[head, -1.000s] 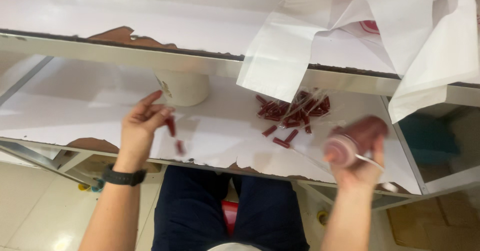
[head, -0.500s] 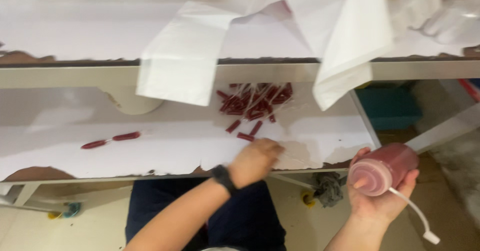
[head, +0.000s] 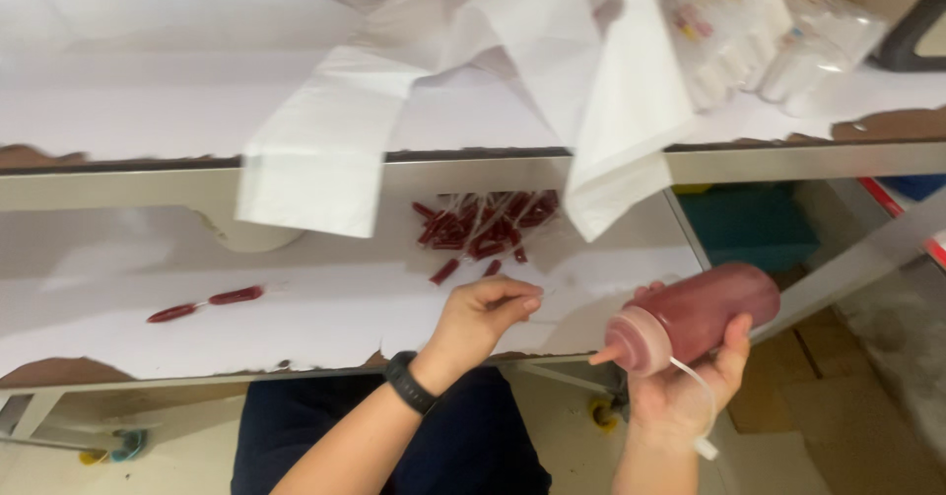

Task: The person fills small clear plastic tubes with a red sauce using a squeeze bottle and then seals the top of each tube by hand.

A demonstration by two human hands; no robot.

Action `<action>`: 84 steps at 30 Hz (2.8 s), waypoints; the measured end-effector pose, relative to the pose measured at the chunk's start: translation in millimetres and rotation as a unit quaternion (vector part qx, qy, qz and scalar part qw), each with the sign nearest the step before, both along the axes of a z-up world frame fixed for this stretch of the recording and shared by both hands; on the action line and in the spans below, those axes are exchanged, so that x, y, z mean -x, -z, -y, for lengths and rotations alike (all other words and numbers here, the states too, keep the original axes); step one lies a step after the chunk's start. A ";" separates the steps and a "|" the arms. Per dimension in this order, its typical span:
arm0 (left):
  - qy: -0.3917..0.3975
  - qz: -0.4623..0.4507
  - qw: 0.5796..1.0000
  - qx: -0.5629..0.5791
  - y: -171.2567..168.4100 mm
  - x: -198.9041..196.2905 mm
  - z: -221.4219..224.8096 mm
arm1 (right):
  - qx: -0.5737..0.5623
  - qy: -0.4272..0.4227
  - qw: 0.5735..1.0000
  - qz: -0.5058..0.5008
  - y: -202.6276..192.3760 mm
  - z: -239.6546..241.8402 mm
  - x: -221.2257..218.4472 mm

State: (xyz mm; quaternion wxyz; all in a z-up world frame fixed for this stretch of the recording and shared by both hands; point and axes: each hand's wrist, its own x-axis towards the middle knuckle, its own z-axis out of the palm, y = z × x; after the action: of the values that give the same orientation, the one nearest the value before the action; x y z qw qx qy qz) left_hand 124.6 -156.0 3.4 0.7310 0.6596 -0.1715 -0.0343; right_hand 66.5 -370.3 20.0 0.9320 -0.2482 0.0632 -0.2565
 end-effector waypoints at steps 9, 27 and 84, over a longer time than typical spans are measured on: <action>-0.126 0.058 0.986 -0.092 -25.4 78.0 -90.6 | 0.128 -0.025 0.991 0.021 -69.2 -107.0 -6.2; -0.160 0.103 0.973 -0.128 -10.0 91.5 -139.9 | 0.314 -0.059 0.940 0.120 -25.5 -190.8 -34.3; -0.060 -0.109 0.992 -0.020 13.1 -6.0 -107.7 | 0.476 -0.135 0.869 0.001 -36.7 -165.7 -110.2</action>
State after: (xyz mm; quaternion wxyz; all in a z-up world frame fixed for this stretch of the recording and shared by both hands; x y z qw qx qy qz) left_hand 130.6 -48.3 -9.8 0.7330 0.6752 -0.0503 -0.0656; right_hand 176.7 -204.6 56.8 0.7264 -0.6675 -0.1018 -0.1279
